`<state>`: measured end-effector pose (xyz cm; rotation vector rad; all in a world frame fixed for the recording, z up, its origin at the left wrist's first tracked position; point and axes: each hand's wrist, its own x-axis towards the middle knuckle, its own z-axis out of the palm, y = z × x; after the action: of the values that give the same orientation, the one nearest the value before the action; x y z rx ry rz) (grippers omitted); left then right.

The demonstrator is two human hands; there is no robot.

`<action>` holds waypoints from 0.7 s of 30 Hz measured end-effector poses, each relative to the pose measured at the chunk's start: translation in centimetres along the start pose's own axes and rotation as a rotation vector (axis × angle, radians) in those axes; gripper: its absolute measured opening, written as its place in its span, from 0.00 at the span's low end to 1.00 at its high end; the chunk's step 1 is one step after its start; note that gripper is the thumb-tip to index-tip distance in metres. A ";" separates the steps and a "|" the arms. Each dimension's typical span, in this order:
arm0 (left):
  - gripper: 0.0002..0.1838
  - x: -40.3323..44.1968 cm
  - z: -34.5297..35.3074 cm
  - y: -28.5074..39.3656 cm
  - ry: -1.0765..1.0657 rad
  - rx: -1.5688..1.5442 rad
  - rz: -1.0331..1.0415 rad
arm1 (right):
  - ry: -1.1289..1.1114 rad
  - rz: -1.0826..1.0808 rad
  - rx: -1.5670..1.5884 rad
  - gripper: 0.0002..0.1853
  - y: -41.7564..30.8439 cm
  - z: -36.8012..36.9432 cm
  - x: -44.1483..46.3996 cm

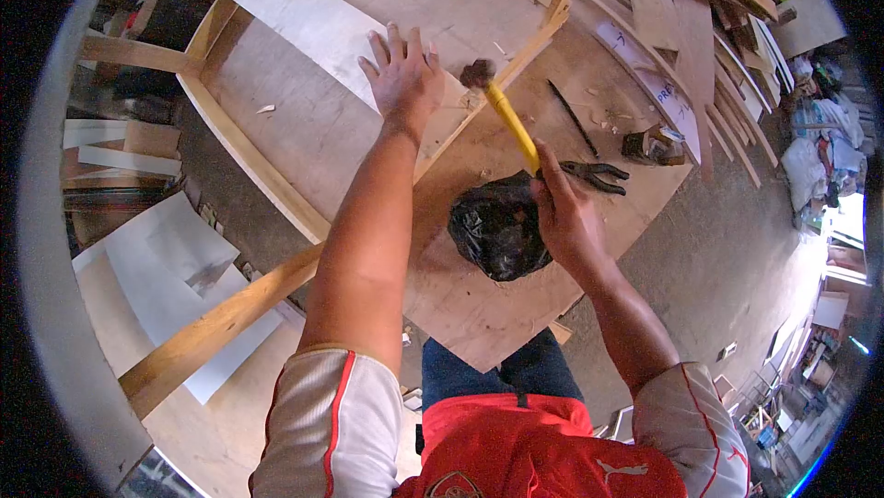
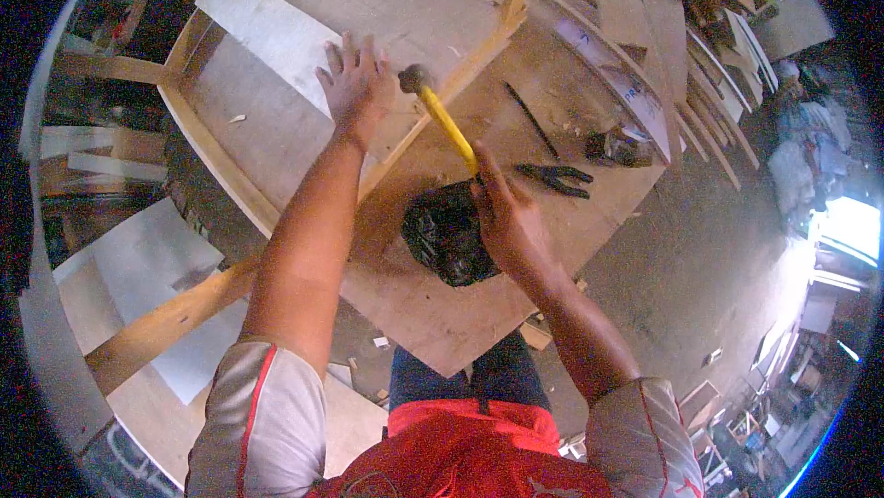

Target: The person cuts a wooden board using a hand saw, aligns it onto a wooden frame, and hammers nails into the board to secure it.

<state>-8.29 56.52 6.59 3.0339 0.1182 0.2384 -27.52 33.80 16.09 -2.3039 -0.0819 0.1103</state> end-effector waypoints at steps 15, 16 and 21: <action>0.29 0.0 -0.4 0.2 0.022 -0.033 -0.001 | -0.139 0.093 -0.033 0.29 -1.6 -2.1 0.7; 0.29 0.0 -0.3 0.2 0.015 -0.030 -0.006 | -0.092 0.065 -0.021 0.29 -1.7 -2.1 0.6; 0.29 -0.1 -0.5 0.2 -0.024 -0.031 -0.021 | -0.176 0.149 -0.187 0.29 -1.2 -1.3 0.3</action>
<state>-8.41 56.38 7.04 3.0020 0.1425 0.2004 -27.07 33.69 17.87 -2.4813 -0.0100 0.3967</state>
